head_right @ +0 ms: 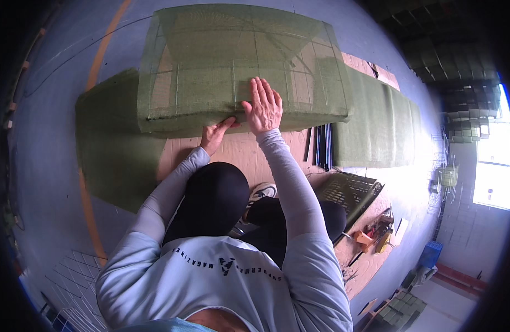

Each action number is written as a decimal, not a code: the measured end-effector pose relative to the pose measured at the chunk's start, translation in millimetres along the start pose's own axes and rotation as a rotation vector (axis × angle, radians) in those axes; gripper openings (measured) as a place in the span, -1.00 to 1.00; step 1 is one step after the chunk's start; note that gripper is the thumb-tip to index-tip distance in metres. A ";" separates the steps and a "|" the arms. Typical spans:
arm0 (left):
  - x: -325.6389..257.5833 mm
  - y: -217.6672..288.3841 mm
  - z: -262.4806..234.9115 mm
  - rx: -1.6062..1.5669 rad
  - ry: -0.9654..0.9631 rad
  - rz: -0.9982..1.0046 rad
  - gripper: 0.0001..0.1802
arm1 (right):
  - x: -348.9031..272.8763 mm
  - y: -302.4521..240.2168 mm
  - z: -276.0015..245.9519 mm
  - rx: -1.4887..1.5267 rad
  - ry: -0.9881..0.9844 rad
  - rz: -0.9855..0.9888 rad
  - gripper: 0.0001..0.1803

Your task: The recorder uses a hot glue gun to attach green fabric mesh to a metal wire cage frame to assemble a storage bin.

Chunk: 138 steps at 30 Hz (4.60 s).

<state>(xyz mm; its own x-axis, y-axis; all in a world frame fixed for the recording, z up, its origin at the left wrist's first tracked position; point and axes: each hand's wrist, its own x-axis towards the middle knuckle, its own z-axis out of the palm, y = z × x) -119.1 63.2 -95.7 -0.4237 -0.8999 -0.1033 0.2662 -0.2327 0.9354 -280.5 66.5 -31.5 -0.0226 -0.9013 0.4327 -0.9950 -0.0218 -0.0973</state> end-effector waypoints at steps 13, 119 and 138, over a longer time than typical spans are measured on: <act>-18.0 12.7 -23.5 0.389 0.106 0.210 -0.54 | 21.0 -37.5 -0.3 0.038 -0.008 0.155 -0.40; -37.7 36.6 -103.8 -0.089 0.367 0.235 -0.70 | 55.9 -171.5 18.6 0.148 -0.115 -0.009 -0.35; -52.5 52.9 -119.8 0.051 0.373 0.261 -0.73 | 55.0 -175.5 19.6 0.175 -0.157 -0.027 -0.35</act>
<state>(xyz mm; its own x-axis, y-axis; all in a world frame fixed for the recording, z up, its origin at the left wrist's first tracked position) 21.0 53.9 -81.3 -0.0051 -0.9995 0.0322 0.2757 0.0296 0.9608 -105.2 12.3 -8.1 0.0333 -0.9554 0.2936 -0.9626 -0.1097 -0.2478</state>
